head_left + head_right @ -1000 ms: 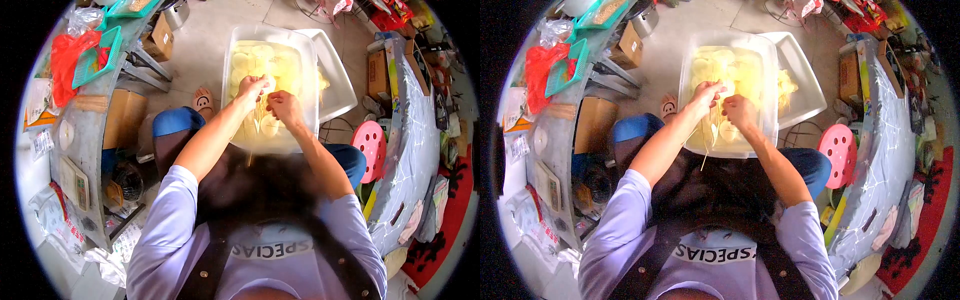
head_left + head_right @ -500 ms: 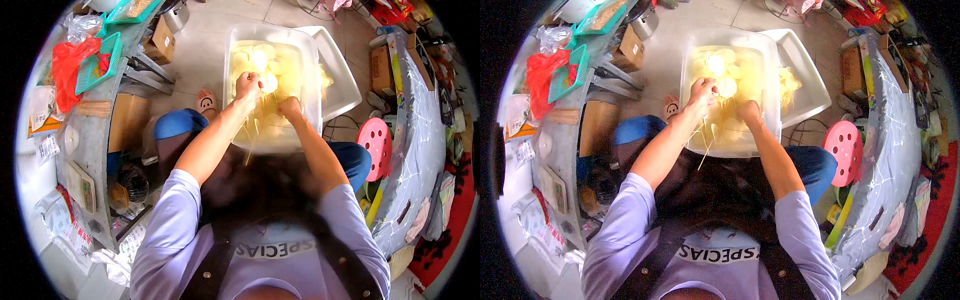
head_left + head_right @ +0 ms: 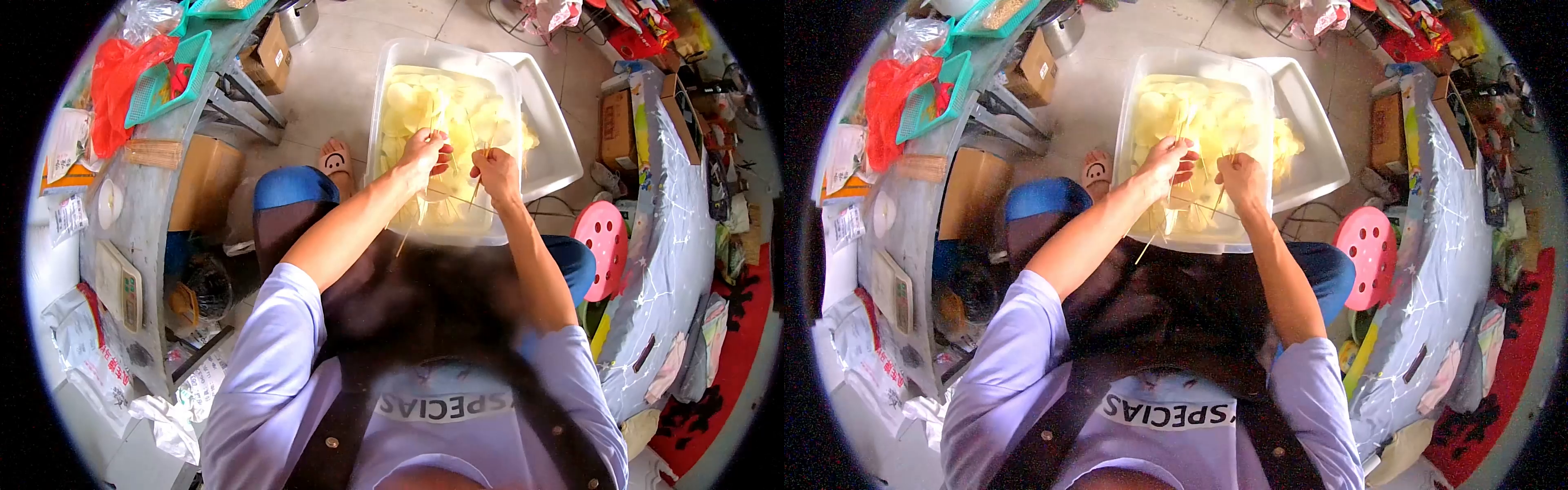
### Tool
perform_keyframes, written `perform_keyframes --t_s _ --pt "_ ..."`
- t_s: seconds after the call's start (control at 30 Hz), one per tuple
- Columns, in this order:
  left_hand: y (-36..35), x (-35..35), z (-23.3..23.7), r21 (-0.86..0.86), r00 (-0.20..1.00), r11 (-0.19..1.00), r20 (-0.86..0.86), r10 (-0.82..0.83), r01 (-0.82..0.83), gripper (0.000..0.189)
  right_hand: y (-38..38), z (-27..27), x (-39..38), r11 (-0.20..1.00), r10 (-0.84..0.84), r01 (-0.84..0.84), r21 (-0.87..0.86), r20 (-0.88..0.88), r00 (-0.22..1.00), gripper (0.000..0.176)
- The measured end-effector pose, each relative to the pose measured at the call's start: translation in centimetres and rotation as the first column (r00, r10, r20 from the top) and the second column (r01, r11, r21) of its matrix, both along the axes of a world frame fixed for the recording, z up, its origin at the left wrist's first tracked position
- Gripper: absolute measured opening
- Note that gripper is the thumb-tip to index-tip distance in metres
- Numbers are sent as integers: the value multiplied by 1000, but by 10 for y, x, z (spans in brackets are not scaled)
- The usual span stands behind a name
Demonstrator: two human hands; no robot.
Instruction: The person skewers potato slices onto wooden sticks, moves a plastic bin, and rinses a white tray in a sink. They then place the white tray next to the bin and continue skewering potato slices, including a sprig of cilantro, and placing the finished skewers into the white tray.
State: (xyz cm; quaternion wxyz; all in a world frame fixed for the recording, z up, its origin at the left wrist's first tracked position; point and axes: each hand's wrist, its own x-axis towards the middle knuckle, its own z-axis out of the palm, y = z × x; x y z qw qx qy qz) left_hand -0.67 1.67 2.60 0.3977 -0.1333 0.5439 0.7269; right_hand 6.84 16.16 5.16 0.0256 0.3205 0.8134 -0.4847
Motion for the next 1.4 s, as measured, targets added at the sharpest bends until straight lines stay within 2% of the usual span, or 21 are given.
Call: perform_keyframes --t_s 0.1,0.23,0.33,0.37,0.47,0.5,0.53,0.6,0.63,0.67,0.7,0.73,0.77,0.87,0.9,1.0,1.03,1.1,1.23,1.3,1.4 --pt "2 6 10 18 996 998 58 -63 62 16 -16 7 0 999 4 -12 -53 -147 989 31" --pt "4 10 7 102 999 995 27 -24 21 21 -37 0 -10 999 22 -26 -19 -185 982 15" --pt "5 9 1 200 1000 980 -15 1 2 20 -43 -22 -18 999 33 -26 42 -169 985 30" --pt "4 9 -3 234 999 972 -39 -22 30 24 -42 -26 -18 999 13 -4 48 -188 982 29" --pt "4 6 -3 230 996 971 -79 -45 62 28 -43 -11 -20 996 0 -19 -87 -220 975 25" --pt "-1 8 16 152 985 978 -116 -126 143 42 -42 -12 -22 989 -20 -14 -147 -228 973 21" --pt "-5 8 24 82 956 965 -179 -230 248 45 -42 -2 -22 978 -39 -10 -209 -229 973 21" --pt "-8 2 29 -75 852 897 -287 -439 436 50 -37 14 -27 945 -78 -4 -327 -238 968 22" --pt "4 -2 -29 -206 784 910 -463 -414 359 61 -20 -10 -31 967 -58 -18 -254 -290 955 24" --pt "1 -3 -28 -317 647 826 -516 -562 466 64 -12 -10 -35 953 -65 -35 -300 -317 946 25" --pt "-8 -5 -21 -430 483 721 -542 -688 543 68 -7 -4 -35 965 -25 -59 -254 -316 948 28" --pt "-15 -5 -6 -543 300 598 -541 -786 589 72 -3 2 -35 975 16 -85 -206 -314 949 32" --pt "-20 5 10 -545 322 597 -520 -791 588 73 1 1 -35 970 11 -87 -228 -318 948 33" --pt "-15 14 7 -677 15 309 -403 -915 667 65 15 -5 -41 958 32 -123 -258 -330 943 34" --pt "-15 18 9 -716 -29 244 -347 -938 654 58 19 0 -43 957 61 -151 -247 -337 939 34" --pt "-19 28 2 -889 -249 184 -308 -918 419 51 35 15 -44 929 78 -178 -324 -298 951 32" --pt "-20 34 -5 -925 -250 256 -328 -911 279 44 45 17 -45 923 63 -170 -345 -302 951 32" --pt "-20 35 -9 -932 -267 302 -348 -899 200 40 71 21 -44 913 31 -153 -378 -311 950 29" --pt "-16 34 -18 -930 -275 342 -366 -889 133 30 134 4 -46 958 -152 53 -280 -345 926 33" --pt "-15 33 -15 -950 -318 301 -313 -895 86 26 172 -22 -45 967 -221 153 -205 -368 903 33" --pt "-10 33 -18 -964 -357 259 -265 -896 67 22 218 -70 -48 953 -303 292 -82 -208 930 28"
